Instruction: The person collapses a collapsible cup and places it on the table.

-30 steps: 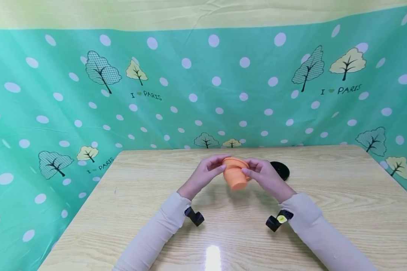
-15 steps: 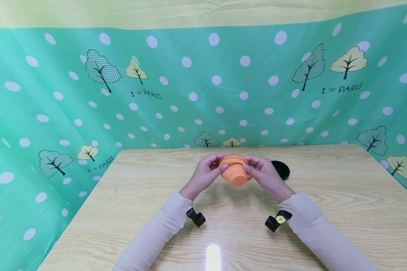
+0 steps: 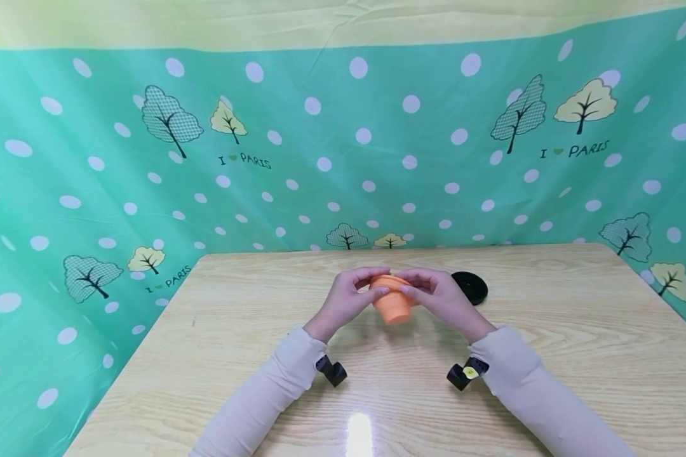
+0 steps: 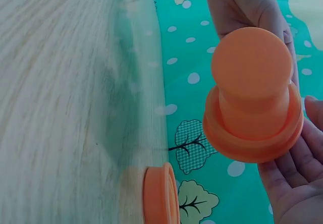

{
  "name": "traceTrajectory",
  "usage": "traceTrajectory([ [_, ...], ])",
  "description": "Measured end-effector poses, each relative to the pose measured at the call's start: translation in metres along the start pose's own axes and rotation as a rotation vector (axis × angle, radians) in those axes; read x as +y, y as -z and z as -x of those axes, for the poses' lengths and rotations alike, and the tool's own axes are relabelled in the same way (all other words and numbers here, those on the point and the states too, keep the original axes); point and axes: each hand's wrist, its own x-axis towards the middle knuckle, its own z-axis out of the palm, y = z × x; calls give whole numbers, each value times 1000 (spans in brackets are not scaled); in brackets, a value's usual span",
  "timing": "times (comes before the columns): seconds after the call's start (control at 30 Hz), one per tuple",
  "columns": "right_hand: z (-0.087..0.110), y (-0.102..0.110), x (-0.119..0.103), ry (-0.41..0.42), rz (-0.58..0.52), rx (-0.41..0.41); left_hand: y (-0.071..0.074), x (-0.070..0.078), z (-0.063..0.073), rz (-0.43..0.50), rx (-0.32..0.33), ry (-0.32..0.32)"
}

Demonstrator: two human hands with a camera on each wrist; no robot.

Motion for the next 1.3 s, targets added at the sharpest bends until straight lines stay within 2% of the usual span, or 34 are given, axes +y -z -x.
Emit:
traceTrajectory([
  [0.3, -1, -5, 5, 23, 96, -35, -1, 1, 1, 16, 13, 30],
  [0.47, 0, -5, 5, 26, 102, -26, 0, 1, 1, 29, -4, 39],
  [0.6, 0, -4, 4, 10, 47, -19, 3, -1, 0, 54, -16, 42],
  [0.77, 1, -1, 1, -13, -85, 12, 7, -11, -3, 164, -22, 80],
  [0.87, 1, 1, 1, -9, -118, 29, 8, -18, -5, 207, -45, 96],
  [0.9, 1, 2, 2, -6, -123, 30, 8, -18, -5, 211, -51, 105],
  [1.03, 0, 2, 3, 5, -131, 26, 7, -33, -8, 202, -31, 79],
  [1.3, -1, 2, 4, 14, -157, 11, 2, -34, -7, 137, 57, 33],
])
